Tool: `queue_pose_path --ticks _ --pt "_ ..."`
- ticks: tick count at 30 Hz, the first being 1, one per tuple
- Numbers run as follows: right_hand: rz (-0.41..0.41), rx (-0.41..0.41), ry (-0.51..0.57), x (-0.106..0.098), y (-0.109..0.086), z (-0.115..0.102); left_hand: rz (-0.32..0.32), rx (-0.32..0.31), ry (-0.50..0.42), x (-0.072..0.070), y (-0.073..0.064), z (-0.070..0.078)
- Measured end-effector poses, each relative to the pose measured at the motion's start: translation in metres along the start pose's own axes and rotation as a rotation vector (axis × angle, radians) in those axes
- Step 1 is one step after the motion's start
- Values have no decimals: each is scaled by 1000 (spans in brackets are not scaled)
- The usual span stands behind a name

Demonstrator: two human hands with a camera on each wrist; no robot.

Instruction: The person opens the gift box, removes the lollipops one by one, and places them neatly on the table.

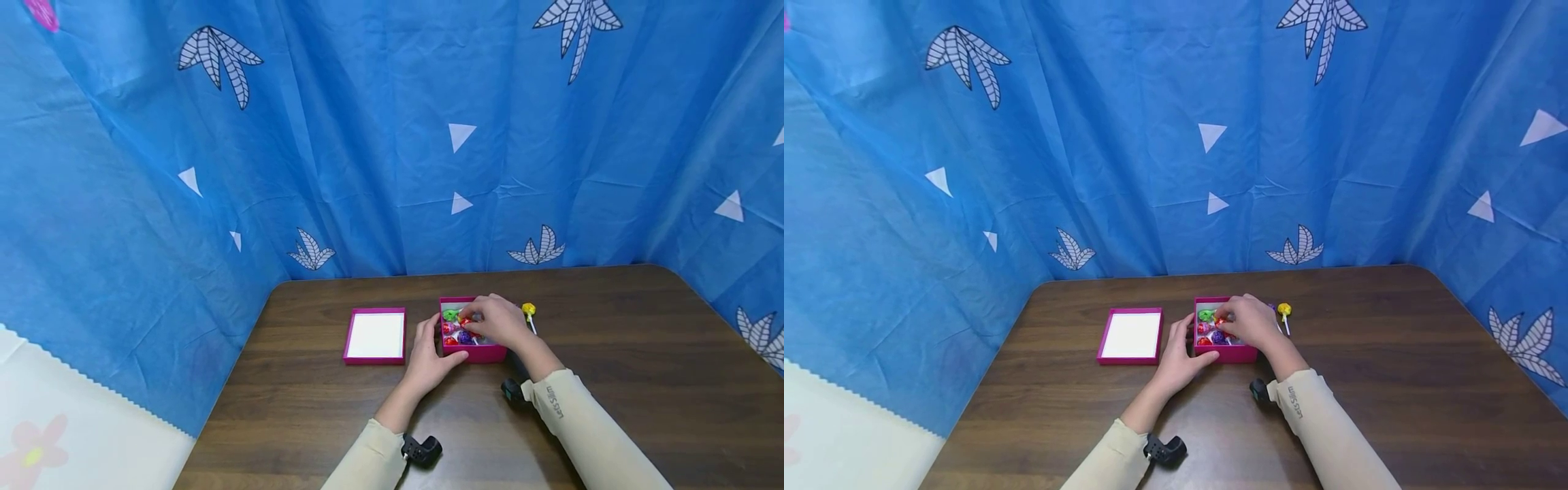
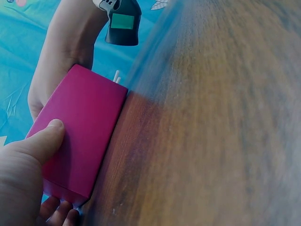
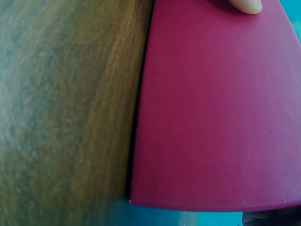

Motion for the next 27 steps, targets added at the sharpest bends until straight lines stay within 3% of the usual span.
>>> queue_pose_path --ticks 18,27 --pt "69 10 86 -3 0 1 1 5 9 -2 1 0" --pt "185 25 159 -7 -3 5 -2 11 -1 0 2 0"
Point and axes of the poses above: each hand's wrist, its own y-axis towards the middle knuckle, its own x-axis out of the palm, z = x × y, the point moved 4 cm from there along y, towards the middle knuckle, and after that the axes turned 2 degrees about -x, right-handed, at the moved point
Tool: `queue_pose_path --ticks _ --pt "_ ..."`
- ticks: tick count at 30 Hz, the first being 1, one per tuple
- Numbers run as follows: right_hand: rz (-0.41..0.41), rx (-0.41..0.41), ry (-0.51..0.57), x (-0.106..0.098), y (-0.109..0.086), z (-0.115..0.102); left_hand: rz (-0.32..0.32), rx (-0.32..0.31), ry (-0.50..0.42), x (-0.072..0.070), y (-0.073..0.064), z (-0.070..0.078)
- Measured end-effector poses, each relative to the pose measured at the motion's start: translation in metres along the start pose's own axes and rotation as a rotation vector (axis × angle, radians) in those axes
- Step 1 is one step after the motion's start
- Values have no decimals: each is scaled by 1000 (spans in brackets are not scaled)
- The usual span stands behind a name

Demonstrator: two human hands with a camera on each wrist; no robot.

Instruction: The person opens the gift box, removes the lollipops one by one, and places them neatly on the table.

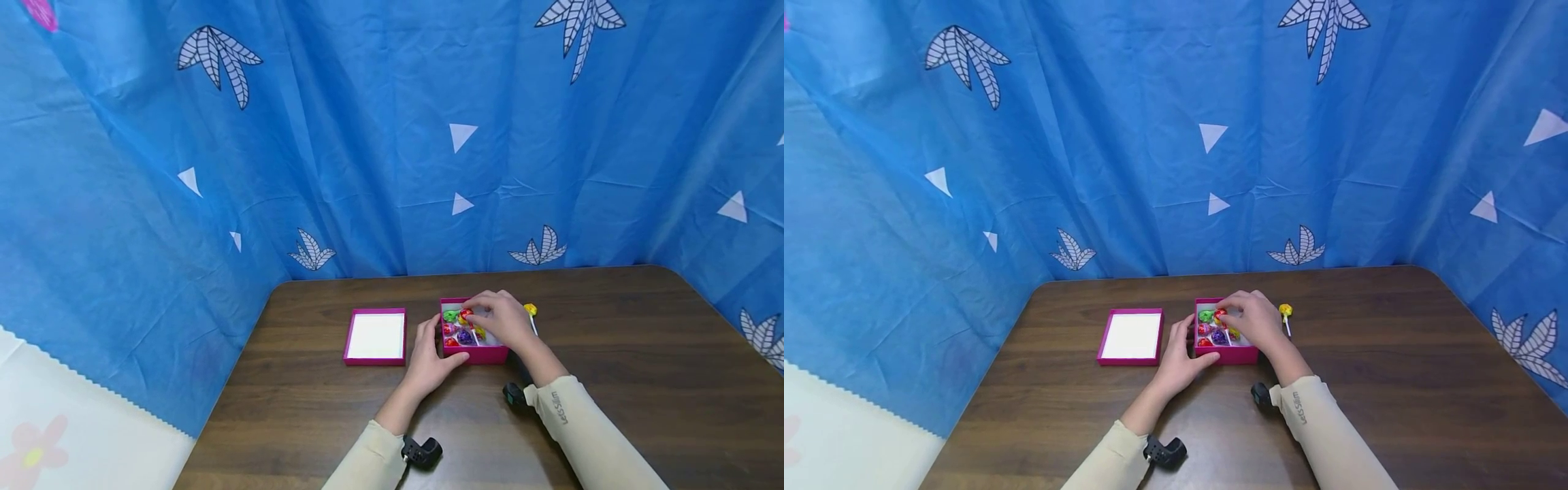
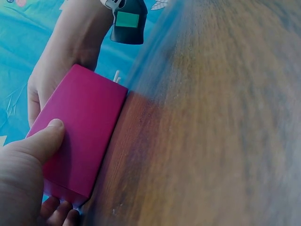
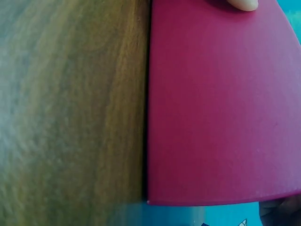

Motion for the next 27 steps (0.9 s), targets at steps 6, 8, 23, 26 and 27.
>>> queue_pose_path --ticks 6,8,23,26,27 --pt "69 -6 68 -6 1 -1 8 -1 2 0 1 2" --pt "84 -5 97 -8 1 -2 10 -2 8 1 0 2" --pt "186 -5 253 -29 -11 2 15 -2 -3 3 -1 3" --pt "206 5 263 -32 -14 6 16 -9 -12 3 -2 3" --pt "213 9 266 -33 -15 8 17 -10 -13 3 -2 3"
Point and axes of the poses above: each hand's wrist, its own y-axis towards the middle knuckle, its own x-axis out of the palm, z = x × y, the point moved 4 cm from there along y, towards the middle knuckle, and after that the axes turned 2 degrees about -x, right-handed, at the moved point
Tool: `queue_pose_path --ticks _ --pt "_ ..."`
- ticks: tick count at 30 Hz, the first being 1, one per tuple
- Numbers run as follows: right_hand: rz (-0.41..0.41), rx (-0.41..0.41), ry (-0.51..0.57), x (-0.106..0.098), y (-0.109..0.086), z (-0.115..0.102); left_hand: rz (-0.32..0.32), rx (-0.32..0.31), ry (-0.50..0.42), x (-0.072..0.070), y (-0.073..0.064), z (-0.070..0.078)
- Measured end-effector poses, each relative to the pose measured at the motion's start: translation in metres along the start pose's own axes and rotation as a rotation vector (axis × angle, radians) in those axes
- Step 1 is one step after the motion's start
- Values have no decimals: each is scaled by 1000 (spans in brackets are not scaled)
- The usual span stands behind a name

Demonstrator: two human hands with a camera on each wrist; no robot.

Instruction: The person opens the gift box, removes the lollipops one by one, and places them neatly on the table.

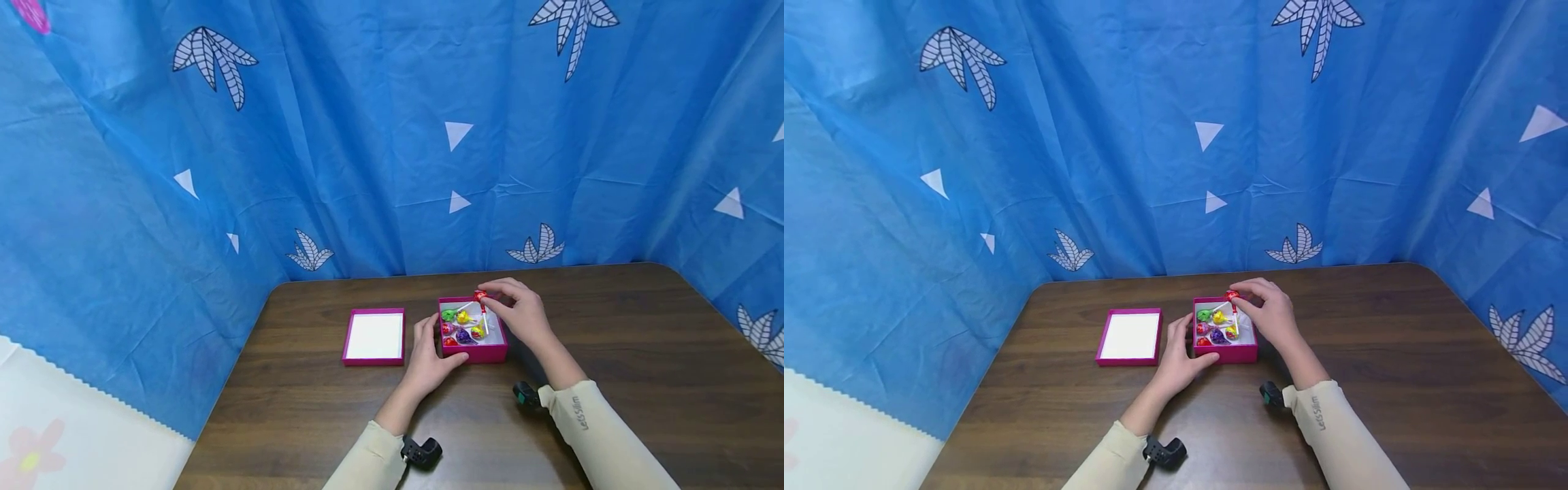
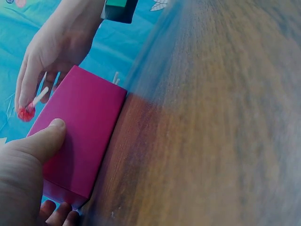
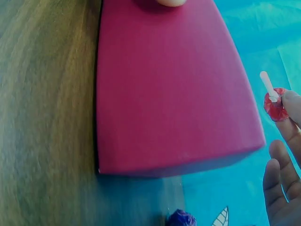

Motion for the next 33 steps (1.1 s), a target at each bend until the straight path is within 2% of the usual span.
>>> queue_pose_path --ticks 14,33 --pt "108 61 21 -32 -12 22 13 3 15 1 0 -2" --pt "243 180 93 -61 -20 50 4 4 19 2 0 -2"
Point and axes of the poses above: each hand's wrist, its own y-axis towards the middle knuckle, its own x-axis out of the palm, z = x × y, the point moved 4 cm from there along y, towards the middle knuckle, and after that the axes turned 2 degrees about -x, right-handed, at the moved point
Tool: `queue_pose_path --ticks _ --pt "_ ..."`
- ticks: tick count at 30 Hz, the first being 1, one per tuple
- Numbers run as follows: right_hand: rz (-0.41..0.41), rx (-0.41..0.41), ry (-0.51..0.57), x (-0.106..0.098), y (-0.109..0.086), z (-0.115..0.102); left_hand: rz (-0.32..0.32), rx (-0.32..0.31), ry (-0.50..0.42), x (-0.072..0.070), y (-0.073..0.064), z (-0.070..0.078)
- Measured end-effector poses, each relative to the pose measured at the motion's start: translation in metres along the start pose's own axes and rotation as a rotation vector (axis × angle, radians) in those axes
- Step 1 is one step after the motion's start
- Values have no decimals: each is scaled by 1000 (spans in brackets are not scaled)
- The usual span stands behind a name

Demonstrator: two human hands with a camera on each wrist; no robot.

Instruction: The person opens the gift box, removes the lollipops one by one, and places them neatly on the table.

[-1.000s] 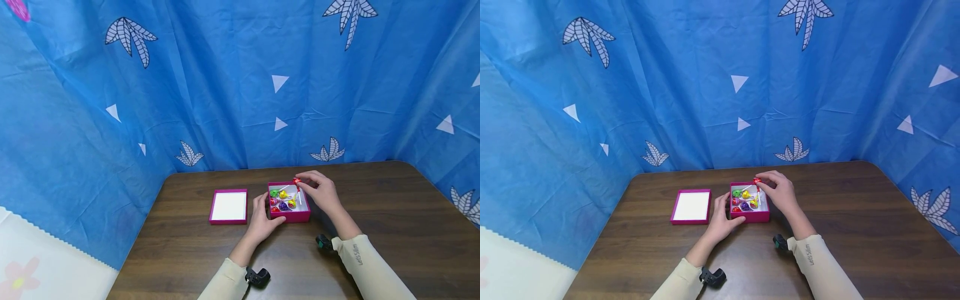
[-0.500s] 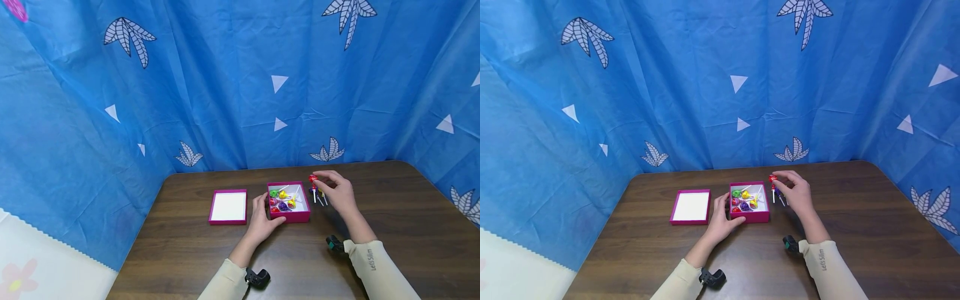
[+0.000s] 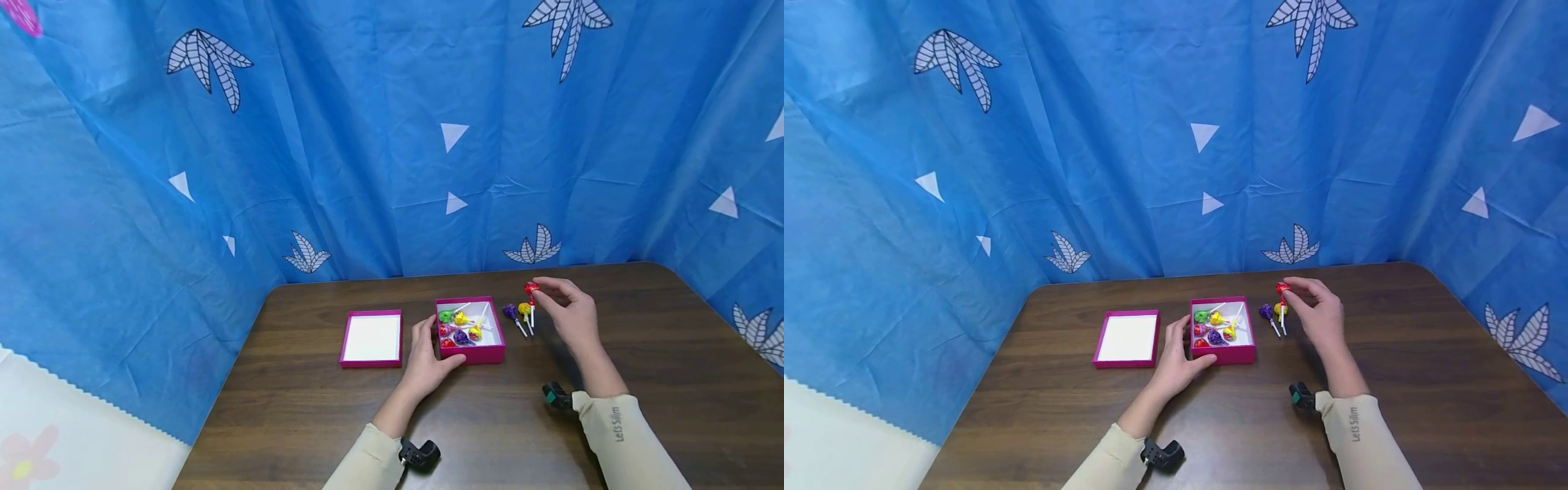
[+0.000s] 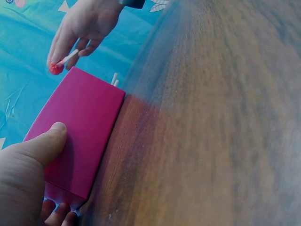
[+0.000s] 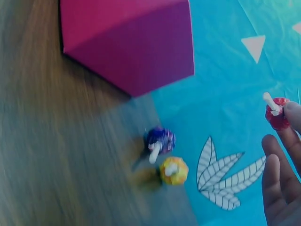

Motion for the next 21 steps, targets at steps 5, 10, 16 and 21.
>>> queue_pose_path --ticks 5,10,16,21 --pt "14 54 -12 -7 1 14 -3 -1 -1 1 1 -1" --pt "4 93 -48 -7 0 30 -5 -5 -1 1 1 -2" --pt "-15 132 -65 -5 -3 44 -5 -4 -6 1 1 -2" --pt "-34 145 -91 -2 -4 54 -10 -7 -9 0 1 -1"
Point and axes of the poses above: each hand's wrist, its own y-axis towards the middle knuckle, its own x-axis out of the palm, z = x × y, the point moved 4 cm from there along y, towards the middle knuckle, and after that the axes turned 2 degrees about -x, right-handed, at the moved point
